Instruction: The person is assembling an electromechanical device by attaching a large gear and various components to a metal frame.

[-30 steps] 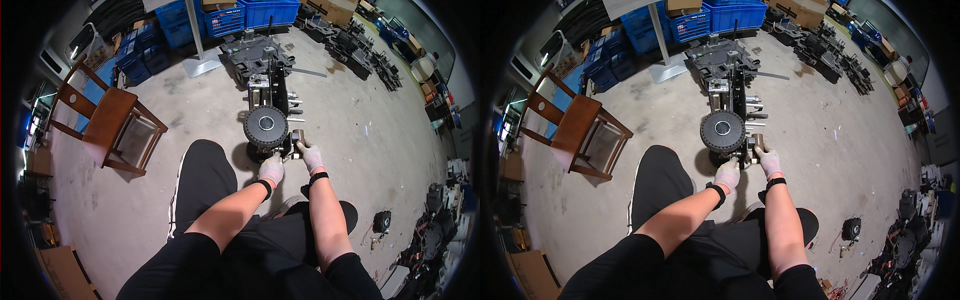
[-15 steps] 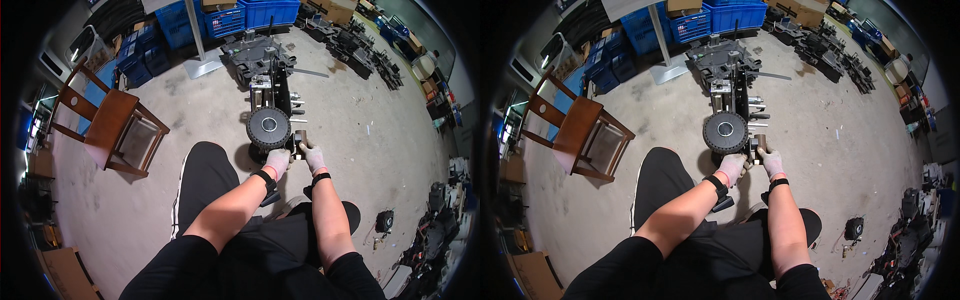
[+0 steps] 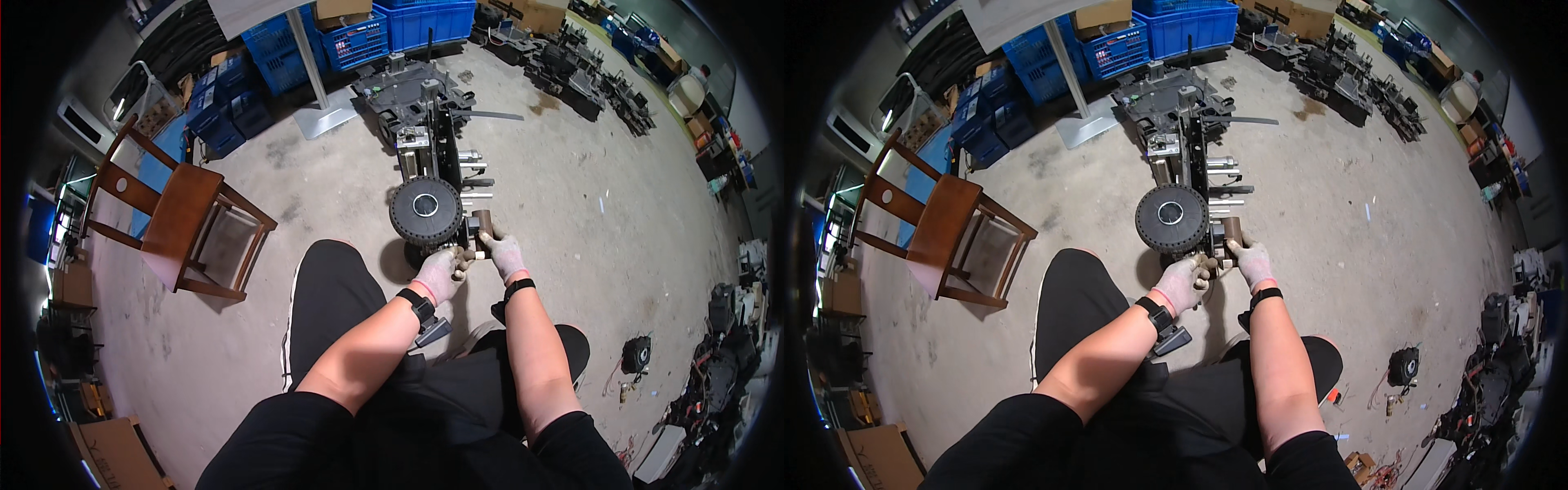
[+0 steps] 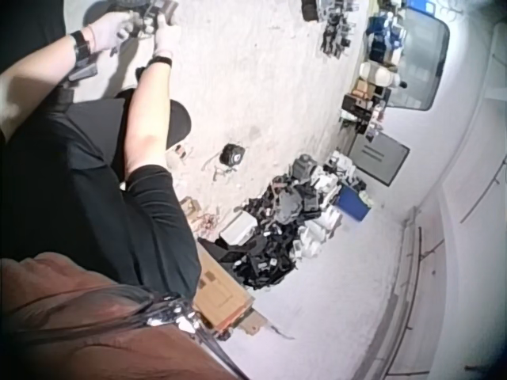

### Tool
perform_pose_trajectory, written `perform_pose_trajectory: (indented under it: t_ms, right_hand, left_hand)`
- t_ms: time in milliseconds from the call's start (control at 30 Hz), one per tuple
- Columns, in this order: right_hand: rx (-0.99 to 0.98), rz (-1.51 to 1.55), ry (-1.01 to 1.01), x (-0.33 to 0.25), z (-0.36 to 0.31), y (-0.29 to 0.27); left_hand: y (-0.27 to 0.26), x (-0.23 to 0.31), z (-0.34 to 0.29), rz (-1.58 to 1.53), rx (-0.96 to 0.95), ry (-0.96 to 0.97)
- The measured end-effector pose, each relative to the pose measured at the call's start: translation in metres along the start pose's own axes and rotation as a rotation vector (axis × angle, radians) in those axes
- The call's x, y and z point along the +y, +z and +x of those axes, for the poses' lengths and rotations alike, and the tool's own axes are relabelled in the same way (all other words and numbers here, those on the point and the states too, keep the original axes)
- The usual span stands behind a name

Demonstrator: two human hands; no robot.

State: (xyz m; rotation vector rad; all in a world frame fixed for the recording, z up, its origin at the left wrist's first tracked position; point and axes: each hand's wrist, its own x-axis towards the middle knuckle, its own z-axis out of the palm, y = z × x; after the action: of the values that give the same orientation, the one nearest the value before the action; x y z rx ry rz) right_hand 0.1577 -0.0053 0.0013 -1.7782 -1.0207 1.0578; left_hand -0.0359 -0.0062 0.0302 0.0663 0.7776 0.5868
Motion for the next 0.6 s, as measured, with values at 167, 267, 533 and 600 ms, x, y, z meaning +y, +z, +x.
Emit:
perform_pose_trajectory:
  t_ms: [167,267,533,600]
  right_hand:
    - [-0.071,0.133,0.083,0.001,-0.001,-0.004]
    - [-0.046,0.132,0.025,0.003,0.0,-0.002]
    - [-0.021,0.134,0.066,0.002,-0.006,-0.001]
    - [-0.011,0.09,0.066,0.003,-0.005,-0.001]
  left_hand:
    - [-0.006,-0.026,-0.007,0.608,0.141,0.272]
    - [0.016,-0.033,-0.004,0.33,0.116,0.173]
    - [0.006,-0.036,-0.01,0.628,0.166,0.233]
    - [-0.011,-0.045,-0.004,0.761,0.213,0.318]
